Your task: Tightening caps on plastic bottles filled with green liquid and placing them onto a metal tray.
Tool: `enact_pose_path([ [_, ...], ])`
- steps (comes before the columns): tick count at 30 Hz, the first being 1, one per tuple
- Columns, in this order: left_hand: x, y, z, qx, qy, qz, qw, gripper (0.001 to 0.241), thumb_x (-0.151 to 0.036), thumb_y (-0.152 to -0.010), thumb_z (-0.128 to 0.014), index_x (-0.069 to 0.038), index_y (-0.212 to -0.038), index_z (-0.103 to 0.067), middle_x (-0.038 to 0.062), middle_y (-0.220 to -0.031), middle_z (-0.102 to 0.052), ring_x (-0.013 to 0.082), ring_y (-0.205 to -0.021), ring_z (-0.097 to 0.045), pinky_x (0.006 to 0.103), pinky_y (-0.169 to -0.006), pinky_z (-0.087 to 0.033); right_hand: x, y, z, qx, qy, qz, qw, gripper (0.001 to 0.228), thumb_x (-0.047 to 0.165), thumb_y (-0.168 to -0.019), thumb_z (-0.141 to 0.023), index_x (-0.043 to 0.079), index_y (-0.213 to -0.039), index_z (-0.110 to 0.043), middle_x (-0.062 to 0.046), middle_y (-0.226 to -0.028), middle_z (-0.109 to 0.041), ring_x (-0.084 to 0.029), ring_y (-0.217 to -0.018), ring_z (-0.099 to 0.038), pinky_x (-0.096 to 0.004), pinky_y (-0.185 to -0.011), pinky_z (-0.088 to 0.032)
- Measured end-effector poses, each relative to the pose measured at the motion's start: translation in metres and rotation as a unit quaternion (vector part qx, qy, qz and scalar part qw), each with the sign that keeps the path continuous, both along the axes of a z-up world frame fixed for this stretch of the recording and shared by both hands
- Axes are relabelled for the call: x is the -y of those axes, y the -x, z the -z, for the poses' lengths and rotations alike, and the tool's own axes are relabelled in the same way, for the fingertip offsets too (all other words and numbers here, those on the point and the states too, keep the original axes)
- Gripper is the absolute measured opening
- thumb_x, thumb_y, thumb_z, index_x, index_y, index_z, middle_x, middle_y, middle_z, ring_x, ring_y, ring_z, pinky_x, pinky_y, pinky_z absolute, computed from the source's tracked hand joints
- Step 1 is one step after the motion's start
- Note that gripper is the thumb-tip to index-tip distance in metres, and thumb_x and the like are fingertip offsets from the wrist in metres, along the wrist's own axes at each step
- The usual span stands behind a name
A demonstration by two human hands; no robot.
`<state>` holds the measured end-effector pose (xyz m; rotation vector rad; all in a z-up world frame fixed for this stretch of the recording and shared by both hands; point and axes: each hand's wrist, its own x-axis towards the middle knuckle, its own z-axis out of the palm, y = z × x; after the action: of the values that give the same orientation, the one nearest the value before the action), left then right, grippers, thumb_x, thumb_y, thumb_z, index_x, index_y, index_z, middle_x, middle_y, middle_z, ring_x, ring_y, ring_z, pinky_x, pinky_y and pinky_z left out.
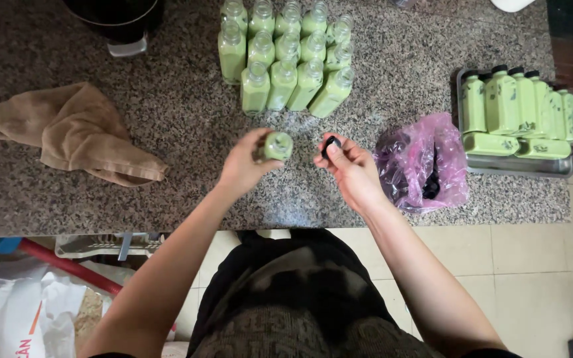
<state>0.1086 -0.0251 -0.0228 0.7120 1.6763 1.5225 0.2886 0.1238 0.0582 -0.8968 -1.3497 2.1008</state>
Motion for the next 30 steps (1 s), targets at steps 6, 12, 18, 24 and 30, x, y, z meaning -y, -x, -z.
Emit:
enact_pose_path([
  [6, -0.025, -0.017, 0.009, -0.015, -0.002, 0.039, 0.999, 0.080, -0.011, -0.074, -0.097, -0.006, -0.144, -0.058, 0.021, -0.137, -0.063, 0.0418, -0.131, -0.061, 0.0483, -0.103, -0.057, 0.000, -0.003, 0.004, 0.005, -0.040, 0.016, 0.999, 0.020, 0.014, -0.112, -0.051, -0.001, -0.123, -0.059, -0.014, -0.097, -0.060, -0.020, -0.073, -0.065, -0.026, -0.062, -0.055],
  [12, -0.038, -0.021, 0.008, -0.040, -0.011, 0.046, 0.998, 0.080, -0.015, -0.075, -0.097, -0.006, -0.144, -0.059, 0.021, -0.136, -0.061, 0.0432, -0.128, -0.062, 0.0492, -0.101, -0.059, -0.005, -0.014, 0.012, -0.024, -0.059, 0.008, 0.998, 0.023, 0.016, -0.116, -0.039, 0.001, -0.125, -0.054, -0.013, -0.097, -0.058, -0.019, -0.070, -0.061, -0.024, -0.062, -0.048],
  [18, -0.047, -0.023, 0.014, -0.071, 0.006, 0.067, 0.995, 0.080, -0.017, -0.077, -0.095, -0.009, -0.146, -0.056, 0.021, -0.139, -0.060, 0.0428, -0.131, -0.060, 0.0515, -0.102, -0.058, -0.003, -0.022, 0.009, -0.009, -0.034, 0.016, 0.999, 0.028, 0.025, -0.117, -0.036, 0.004, -0.122, -0.055, -0.012, -0.091, -0.057, -0.020, -0.067, -0.061, -0.025, -0.059, -0.049],
  [24, -0.044, -0.024, -0.002, -0.095, 0.042, 0.090, 0.991, 0.078, -0.025, -0.086, -0.090, -0.009, -0.150, -0.050, 0.019, -0.143, -0.057, 0.0392, -0.137, -0.057, 0.0499, -0.106, -0.056, -0.001, -0.021, -0.009, 0.074, 0.035, 0.052, 0.995, 0.047, 0.046, -0.115, -0.034, 0.005, -0.109, -0.057, -0.003, -0.075, -0.043, -0.015, -0.051, -0.047, -0.024, -0.044, -0.033],
  [30, -0.044, -0.025, -0.001, -0.104, 0.035, 0.085, 0.990, 0.079, -0.025, -0.084, -0.091, -0.009, -0.149, -0.049, 0.020, -0.142, -0.057, 0.0407, -0.136, -0.057, 0.0492, -0.106, -0.057, 0.000, -0.016, -0.014, 0.135, -0.015, 0.078, 0.988, 0.056, 0.057, -0.113, -0.034, 0.014, -0.081, -0.052, 0.000, -0.059, -0.034, -0.010, -0.038, -0.034, -0.021, -0.032, -0.021],
])
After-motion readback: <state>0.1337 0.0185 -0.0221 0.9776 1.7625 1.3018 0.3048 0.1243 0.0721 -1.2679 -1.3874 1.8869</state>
